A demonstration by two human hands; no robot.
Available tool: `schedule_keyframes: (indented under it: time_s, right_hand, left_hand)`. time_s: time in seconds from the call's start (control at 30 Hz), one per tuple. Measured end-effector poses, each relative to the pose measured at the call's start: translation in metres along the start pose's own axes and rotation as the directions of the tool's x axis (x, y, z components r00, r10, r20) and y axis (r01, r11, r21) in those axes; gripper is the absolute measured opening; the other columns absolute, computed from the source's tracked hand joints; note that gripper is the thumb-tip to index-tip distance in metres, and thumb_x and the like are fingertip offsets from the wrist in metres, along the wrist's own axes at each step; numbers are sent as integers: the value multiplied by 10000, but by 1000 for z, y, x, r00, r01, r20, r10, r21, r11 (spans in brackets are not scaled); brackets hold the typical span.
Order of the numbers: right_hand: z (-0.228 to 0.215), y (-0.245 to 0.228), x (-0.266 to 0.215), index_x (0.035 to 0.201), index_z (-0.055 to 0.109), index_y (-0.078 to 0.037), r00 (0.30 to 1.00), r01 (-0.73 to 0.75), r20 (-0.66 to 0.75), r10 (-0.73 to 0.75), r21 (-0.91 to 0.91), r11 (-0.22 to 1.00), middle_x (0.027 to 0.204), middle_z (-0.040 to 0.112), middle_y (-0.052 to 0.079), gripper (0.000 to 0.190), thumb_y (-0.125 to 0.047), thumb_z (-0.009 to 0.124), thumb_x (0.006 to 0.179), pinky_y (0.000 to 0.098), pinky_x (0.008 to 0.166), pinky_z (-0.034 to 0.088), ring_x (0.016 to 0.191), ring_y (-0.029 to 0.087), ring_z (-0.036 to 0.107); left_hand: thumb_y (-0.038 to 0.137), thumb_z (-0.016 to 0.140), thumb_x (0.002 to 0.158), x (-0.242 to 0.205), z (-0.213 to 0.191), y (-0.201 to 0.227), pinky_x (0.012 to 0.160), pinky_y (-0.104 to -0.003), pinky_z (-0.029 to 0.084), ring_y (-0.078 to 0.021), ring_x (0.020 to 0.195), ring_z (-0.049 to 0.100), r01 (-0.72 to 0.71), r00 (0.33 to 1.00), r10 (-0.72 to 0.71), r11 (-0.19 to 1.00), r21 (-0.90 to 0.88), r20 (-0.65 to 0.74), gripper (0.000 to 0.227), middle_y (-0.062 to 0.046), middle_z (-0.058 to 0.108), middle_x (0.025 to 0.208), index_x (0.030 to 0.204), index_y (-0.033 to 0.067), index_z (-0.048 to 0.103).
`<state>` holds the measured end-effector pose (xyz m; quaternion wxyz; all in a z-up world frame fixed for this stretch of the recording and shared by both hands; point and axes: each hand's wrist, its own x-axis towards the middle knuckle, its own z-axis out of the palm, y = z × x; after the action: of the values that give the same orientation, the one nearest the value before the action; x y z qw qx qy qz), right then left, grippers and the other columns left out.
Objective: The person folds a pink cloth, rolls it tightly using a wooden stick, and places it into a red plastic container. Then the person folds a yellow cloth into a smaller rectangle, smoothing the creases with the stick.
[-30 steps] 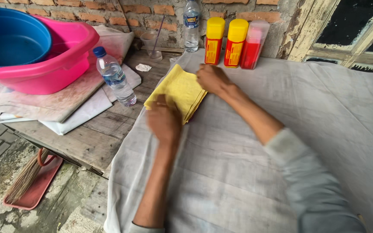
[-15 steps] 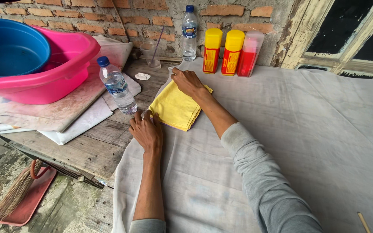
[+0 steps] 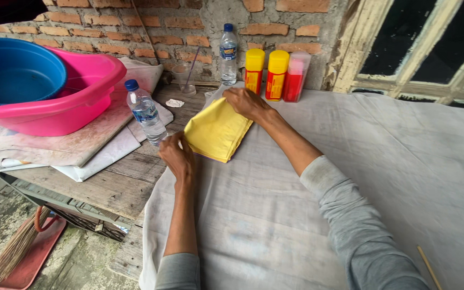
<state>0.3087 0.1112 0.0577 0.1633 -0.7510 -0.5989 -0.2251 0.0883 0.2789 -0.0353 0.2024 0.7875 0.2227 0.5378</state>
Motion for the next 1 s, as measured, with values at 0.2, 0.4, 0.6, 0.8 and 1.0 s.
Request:
schedule_keyframes:
  time_s: [0.2,0.4,0.6,0.8,1.0]
  right_hand:
    - [-118,-37,-35,965,705,-181,903,7,-428,-36,-68,998,824,670,26,110,-198,798,910,403,649,583,750,311,724]
    - [-276,-141,-145,951,762,11,908,103,-415,-60,81,991,850,744,102,140,-66,862,1012,261,537,523,625,172,709]
    - [-330,-270,-245,764,795,-131,894,-449,101,437,221,866,626,747,-32,129,-174,814,884,199,513,495,513,41,624]
    - [-257,-339,-333,876,719,61,642,-710,570,513,695,117,699,805,206,250,-145,620,978,310,540,670,589,218,790]
    - [-214,-345,-407,871,723,100,338,-767,676,655,601,-226,714,769,254,291,-163,673,983,304,488,639,583,246,775]
  left_hand:
    - [104,777,893,24,-55,59,793,-390,448,-262,863,659,-165,959,131,979,-119,-251,151,27,675,875,963,228,726]
    - [27,561,1055,2,-163,171,789,-408,473,-281,881,615,-384,923,352,813,-439,-155,102,-104,607,972,1025,8,656]
    - [84,545,1063,-13,-175,210,764,-310,472,-190,887,614,-199,859,449,734,-650,244,145,-79,622,1007,1069,45,684]
    - [-45,589,987,-49,-116,238,759,-382,588,-234,824,662,108,500,636,628,-771,588,230,-152,624,894,1084,41,778]
    - [-5,689,900,-141,-32,273,810,-463,573,-379,812,735,-45,164,808,580,-814,566,141,-169,706,820,974,70,781]
